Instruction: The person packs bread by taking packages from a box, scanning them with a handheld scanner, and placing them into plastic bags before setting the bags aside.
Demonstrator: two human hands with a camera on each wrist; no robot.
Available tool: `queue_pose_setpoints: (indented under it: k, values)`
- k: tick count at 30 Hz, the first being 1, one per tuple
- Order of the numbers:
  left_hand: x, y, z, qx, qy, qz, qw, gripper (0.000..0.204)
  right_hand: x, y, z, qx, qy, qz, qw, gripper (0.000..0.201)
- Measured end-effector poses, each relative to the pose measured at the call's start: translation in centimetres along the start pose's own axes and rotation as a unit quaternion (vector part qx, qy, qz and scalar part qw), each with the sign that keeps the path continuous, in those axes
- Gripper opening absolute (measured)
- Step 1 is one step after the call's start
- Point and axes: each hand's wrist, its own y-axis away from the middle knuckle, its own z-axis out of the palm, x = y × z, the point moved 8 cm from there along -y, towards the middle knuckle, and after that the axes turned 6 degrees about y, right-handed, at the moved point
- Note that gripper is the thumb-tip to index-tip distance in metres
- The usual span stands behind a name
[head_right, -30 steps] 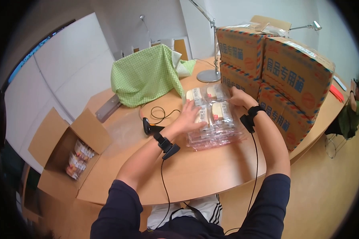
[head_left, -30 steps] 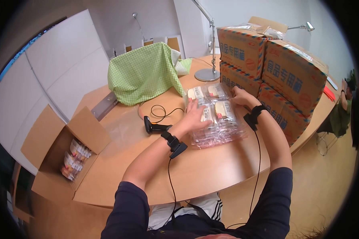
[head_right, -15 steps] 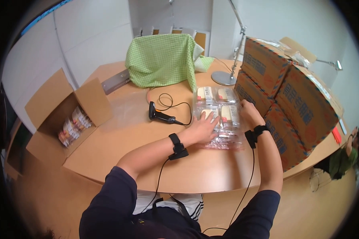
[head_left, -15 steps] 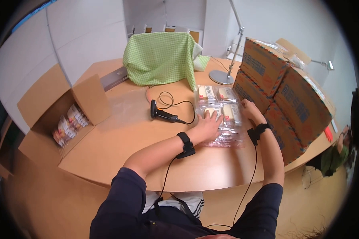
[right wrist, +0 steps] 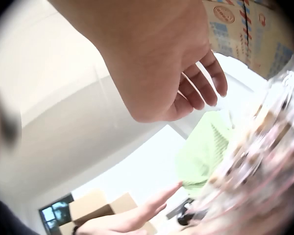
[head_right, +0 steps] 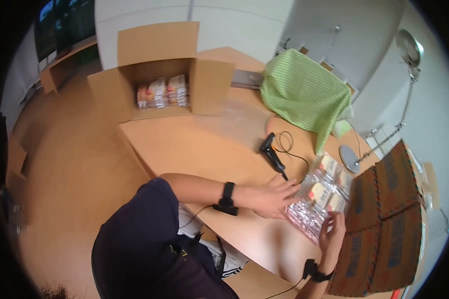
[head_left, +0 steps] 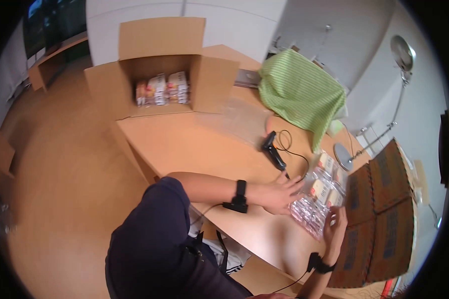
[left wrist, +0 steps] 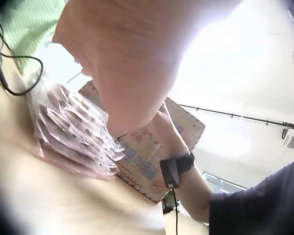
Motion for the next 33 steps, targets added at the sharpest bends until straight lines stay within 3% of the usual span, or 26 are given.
queue_pose_setpoints:
  k: [2, 4, 9, 10, 12, 13, 15, 16, 18, 20, 22, 23, 24, 25, 27, 31, 33]
  values:
    - [-2.9, 4.4, -1.6, -0.022, -0.019, -0.045, 0.999, 0.069, -4.8, 1.4, 1.6, -0.091, -0.042, 0.006, 0.995, 0.019]
    - [-7.2, 9.0, -3.7, -0.029, -0.043, -0.109, 0.993, 0.063, -7.0, 2.8, 4.1, -0.184, -0.081, -0.050, 0.978, 0.015]
    - [-17.8, 20.3, -8.8, 0.012, -0.062, -0.290, 0.955, 0.058, -7.8, 3.8, 6.3, -0.241, -0.148, -0.016, 0.959, 0.012]
    - [-18.4, 21.4, -9.3, 0.003, -0.065, -0.280, 0.958, 0.058, -7.8, 3.8, 6.7, -0.247, -0.177, -0.011, 0.953, 0.012]
    - [-20.9, 23.3, -10.2, 0.017, -0.023, -0.357, 0.934, 0.053, -8.5, 2.9, 7.9, -0.254, -0.195, 0.004, 0.947, 0.013]
    - [-21.9, 22.6, -10.1, 0.010, -0.023, -0.347, 0.937, 0.053, -9.6, 2.4, 9.1, -0.303, -0.218, -0.015, 0.928, 0.014]
    - [-22.4, 20.0, -9.2, -0.025, 0.012, -0.240, 0.970, 0.047, -10.8, 1.8, 12.1, -0.380, -0.258, -0.042, 0.887, 0.017]
    - [-22.5, 18.8, -8.7, -0.031, 0.018, -0.234, 0.971, 0.047, -10.7, 1.5, 14.0, -0.409, -0.274, -0.052, 0.869, 0.019]
    - [-22.0, 15.2, -9.1, 0.021, 0.010, -0.195, 0.981, 0.043, -11.4, 0.4, 16.6, -0.444, -0.344, -0.021, 0.827, 0.020]
    - [-24.4, 12.3, -7.3, 0.007, 0.030, -0.212, 0.977, 0.039, -12.0, -1.3, 18.1, -0.445, -0.339, -0.010, 0.829, 0.021]
    - [-26.8, 10.3, -4.8, -0.004, 0.049, -0.229, 0.972, 0.034, -11.9, -4.6, 18.7, -0.353, -0.251, -0.038, 0.901, 0.023]
    - [-27.9, 9.5, -4.2, 0.027, 0.046, -0.240, 0.969, 0.037, -11.0, -6.2, 19.2, -0.281, -0.230, -0.031, 0.931, 0.025]
    - [-29.0, 9.0, -3.7, 0.059, 0.042, -0.252, 0.965, 0.040, -10.1, -7.6, 19.7, -0.206, -0.206, -0.025, 0.956, 0.026]
    - [-29.6, 8.6, -2.6, 0.063, 0.045, -0.246, 0.966, 0.040, -9.7, -8.5, 20.9, -0.205, -0.199, -0.023, 0.958, 0.026]
    - [-29.5, 8.7, -3.2, 0.225, -0.003, -0.203, 0.953, 0.049, -8.0, -11.0, 21.7, -0.112, -0.150, 0.018, 0.982, 0.034]
    - [-30.4, 9.8, -2.4, 0.242, 0.044, -0.190, 0.950, 0.058, -6.0, -14.2, 25.9, -0.122, -0.032, -0.002, 0.992, 0.047]
    - [-30.8, 10.1, -2.5, 0.215, 0.112, -0.208, 0.948, 0.060, -5.5, -15.4, 27.6, -0.150, 0.018, 0.054, 0.987, 0.057]
